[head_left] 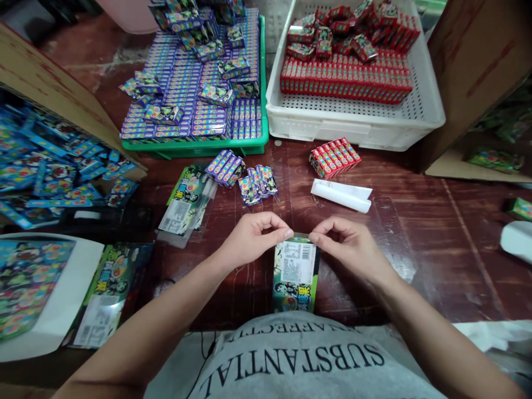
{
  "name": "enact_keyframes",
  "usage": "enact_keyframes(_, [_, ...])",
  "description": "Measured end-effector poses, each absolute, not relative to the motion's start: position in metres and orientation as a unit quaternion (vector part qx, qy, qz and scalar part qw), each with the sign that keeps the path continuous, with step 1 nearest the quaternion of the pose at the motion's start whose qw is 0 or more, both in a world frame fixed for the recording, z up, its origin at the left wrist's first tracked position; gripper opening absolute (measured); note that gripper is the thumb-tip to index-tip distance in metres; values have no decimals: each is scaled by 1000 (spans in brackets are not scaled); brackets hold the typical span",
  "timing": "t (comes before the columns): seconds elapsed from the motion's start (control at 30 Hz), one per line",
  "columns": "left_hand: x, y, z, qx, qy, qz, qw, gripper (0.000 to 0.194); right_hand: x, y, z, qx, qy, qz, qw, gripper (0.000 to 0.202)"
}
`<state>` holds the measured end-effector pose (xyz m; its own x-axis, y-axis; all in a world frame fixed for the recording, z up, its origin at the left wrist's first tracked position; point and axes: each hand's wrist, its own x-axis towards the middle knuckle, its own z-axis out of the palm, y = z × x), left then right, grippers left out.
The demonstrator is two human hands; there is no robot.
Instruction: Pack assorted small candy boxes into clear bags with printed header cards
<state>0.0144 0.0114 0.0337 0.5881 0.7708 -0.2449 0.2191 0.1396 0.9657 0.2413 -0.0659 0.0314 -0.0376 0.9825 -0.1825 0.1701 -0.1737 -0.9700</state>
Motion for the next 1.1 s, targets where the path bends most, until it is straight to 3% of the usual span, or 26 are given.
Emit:
enact_keyframes(0.2, [8,11,34,612,377,200,666,11,255,-63,34,-529,-527,554,367,14])
enact_keyframes(0.37, [3,7,28,628,341,224,663,10,264,-69,41,-466,-629,514,352,12])
enact_keyframes(0.5, [10,12,24,643,351,200,650,9,280,-46,42,-486,-712,399,314,15])
enact_keyframes(0.6, [16,18,21,656,354,172,644,11,305,-5,27,-624,-676,215,328,20])
enact_keyframes(0.67, [20,20,20,669,347,175,633,13,320,21,14,-691,-657,158,258,20])
enact_keyframes(0.77, [25,19,21,693,347,206,598,13,326,40,-1,-680,-684,208,163,23])
enact_keyframes(0.97, [40,9,18,649,453,280,543,23,301,10,13,-585,-723,300,212,18])
enact_keyframes(1.1, [48,10,16,600,473,266,588,65,289,-6,29,-537,-763,298,203,20])
